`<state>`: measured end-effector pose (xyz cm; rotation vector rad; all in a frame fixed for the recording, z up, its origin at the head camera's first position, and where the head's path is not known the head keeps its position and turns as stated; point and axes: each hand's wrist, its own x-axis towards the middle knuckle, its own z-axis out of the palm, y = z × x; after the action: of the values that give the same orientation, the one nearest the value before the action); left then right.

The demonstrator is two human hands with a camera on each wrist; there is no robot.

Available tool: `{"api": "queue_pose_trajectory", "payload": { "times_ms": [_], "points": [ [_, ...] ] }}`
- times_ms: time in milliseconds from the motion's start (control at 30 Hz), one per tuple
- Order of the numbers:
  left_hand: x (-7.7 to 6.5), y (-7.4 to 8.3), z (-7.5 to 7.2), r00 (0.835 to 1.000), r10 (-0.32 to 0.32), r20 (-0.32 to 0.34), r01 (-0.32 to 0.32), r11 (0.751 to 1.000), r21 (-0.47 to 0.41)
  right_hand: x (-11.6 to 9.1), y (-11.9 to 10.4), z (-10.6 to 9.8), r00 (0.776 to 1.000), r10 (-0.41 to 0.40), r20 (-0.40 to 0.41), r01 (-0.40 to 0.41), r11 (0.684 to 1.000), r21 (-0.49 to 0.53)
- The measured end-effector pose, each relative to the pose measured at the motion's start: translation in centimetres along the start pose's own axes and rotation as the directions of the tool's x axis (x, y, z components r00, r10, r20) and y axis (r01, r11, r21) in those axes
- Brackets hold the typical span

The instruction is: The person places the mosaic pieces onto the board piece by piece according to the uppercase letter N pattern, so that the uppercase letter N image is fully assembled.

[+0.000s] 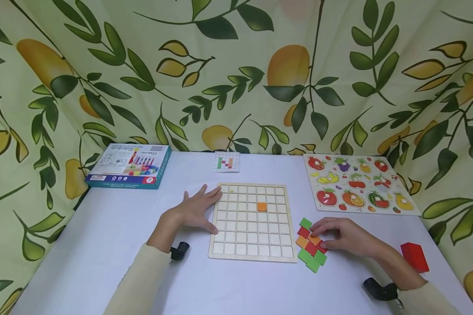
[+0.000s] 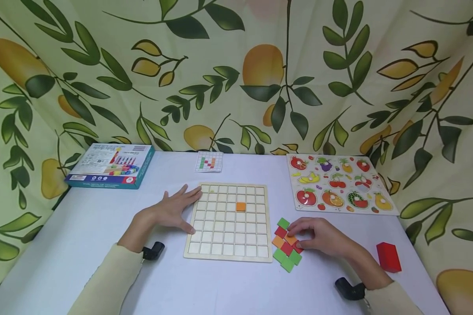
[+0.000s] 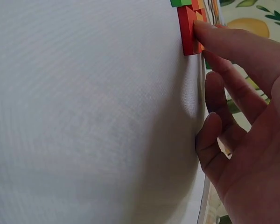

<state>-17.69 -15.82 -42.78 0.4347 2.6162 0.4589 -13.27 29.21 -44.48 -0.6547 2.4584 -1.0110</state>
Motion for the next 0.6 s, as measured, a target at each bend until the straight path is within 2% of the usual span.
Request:
{"api": "queue_pose_trajectory", "payload": {
  "times_ms": [300,600],
  "points": [
    [-0.06,0.13,-0.10,1.000,-0.004,0.000,0.004,1.000,-0.008,0.21,-0.24,-0.06,0.999,0.003,0.034,-0.004,0.999,0.037],
    [0.11,0.13,-0.05,1.000,0.004,0.001,-0.004,1.000,-0.005,0.20,0.01,0.00,0.999,0.038,-0.011,-0.038,0.998,0.048]
  ]
}}
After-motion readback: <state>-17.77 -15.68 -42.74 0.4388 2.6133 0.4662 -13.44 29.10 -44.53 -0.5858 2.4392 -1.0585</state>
